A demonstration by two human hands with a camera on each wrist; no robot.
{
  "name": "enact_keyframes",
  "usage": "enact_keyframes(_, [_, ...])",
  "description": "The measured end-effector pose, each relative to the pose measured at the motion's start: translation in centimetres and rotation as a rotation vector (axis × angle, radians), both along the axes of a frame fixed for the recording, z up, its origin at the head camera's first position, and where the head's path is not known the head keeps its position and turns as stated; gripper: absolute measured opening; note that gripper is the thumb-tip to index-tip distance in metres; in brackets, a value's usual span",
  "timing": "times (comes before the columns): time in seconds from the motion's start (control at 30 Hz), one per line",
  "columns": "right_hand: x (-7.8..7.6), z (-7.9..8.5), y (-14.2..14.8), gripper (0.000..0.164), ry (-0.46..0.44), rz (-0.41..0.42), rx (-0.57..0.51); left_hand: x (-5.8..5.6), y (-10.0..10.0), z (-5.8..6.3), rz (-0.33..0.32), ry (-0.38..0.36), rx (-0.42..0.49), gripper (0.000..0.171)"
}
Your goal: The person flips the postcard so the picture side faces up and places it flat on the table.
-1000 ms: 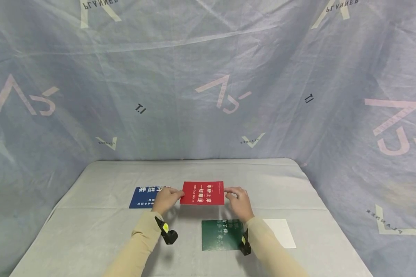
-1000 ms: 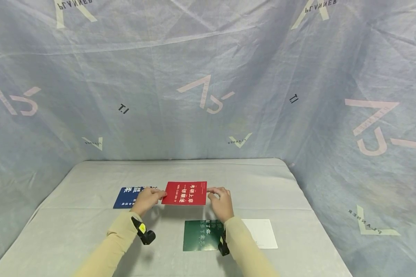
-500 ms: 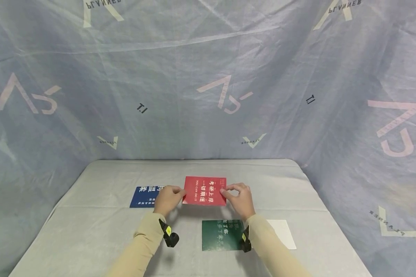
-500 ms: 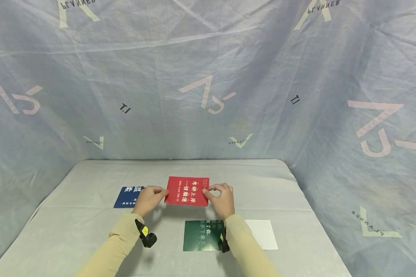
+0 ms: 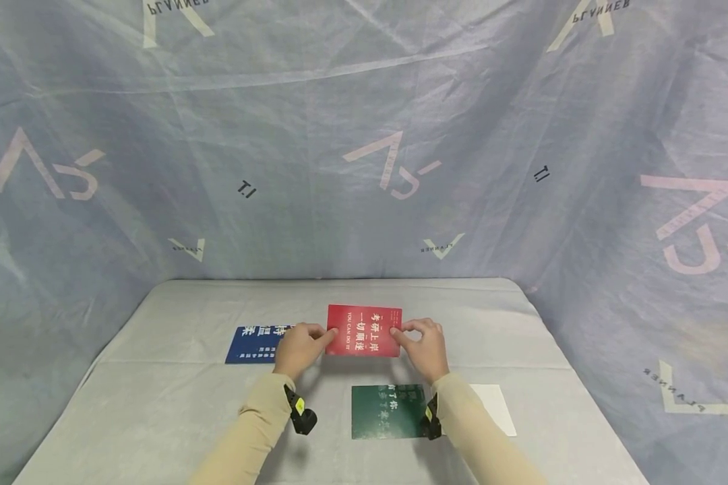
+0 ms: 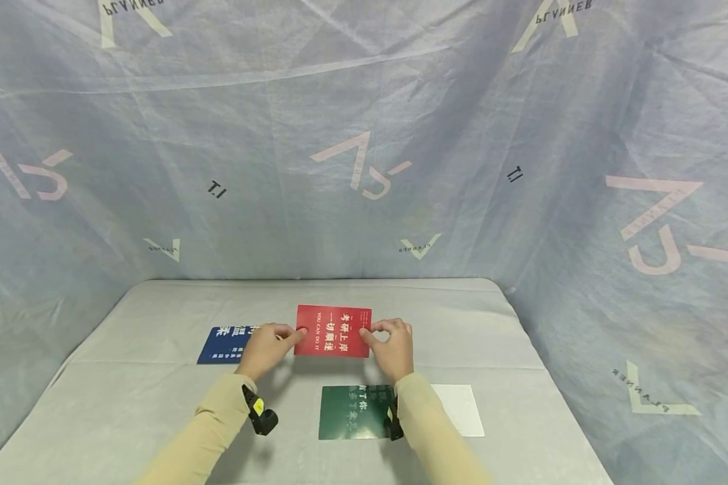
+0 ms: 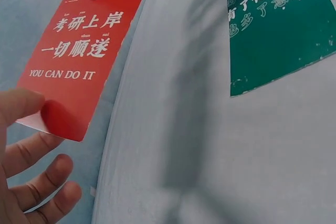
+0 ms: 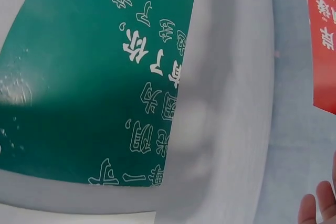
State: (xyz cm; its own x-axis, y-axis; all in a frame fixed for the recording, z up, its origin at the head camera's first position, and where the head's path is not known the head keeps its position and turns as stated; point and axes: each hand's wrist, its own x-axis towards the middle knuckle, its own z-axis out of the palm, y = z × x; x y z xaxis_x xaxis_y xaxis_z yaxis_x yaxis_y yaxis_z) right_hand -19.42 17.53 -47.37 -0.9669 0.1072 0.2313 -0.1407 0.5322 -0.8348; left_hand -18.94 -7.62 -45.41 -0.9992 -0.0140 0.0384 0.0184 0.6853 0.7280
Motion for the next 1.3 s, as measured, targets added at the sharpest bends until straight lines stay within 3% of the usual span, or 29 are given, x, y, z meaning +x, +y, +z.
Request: enact_keyframes(1.3, [0.6,0.0,4.0,0.020,-0.015,-0.083,0.068,-0.1,4.2,-0.9,-0.054,0.052,-0.021,0.023])
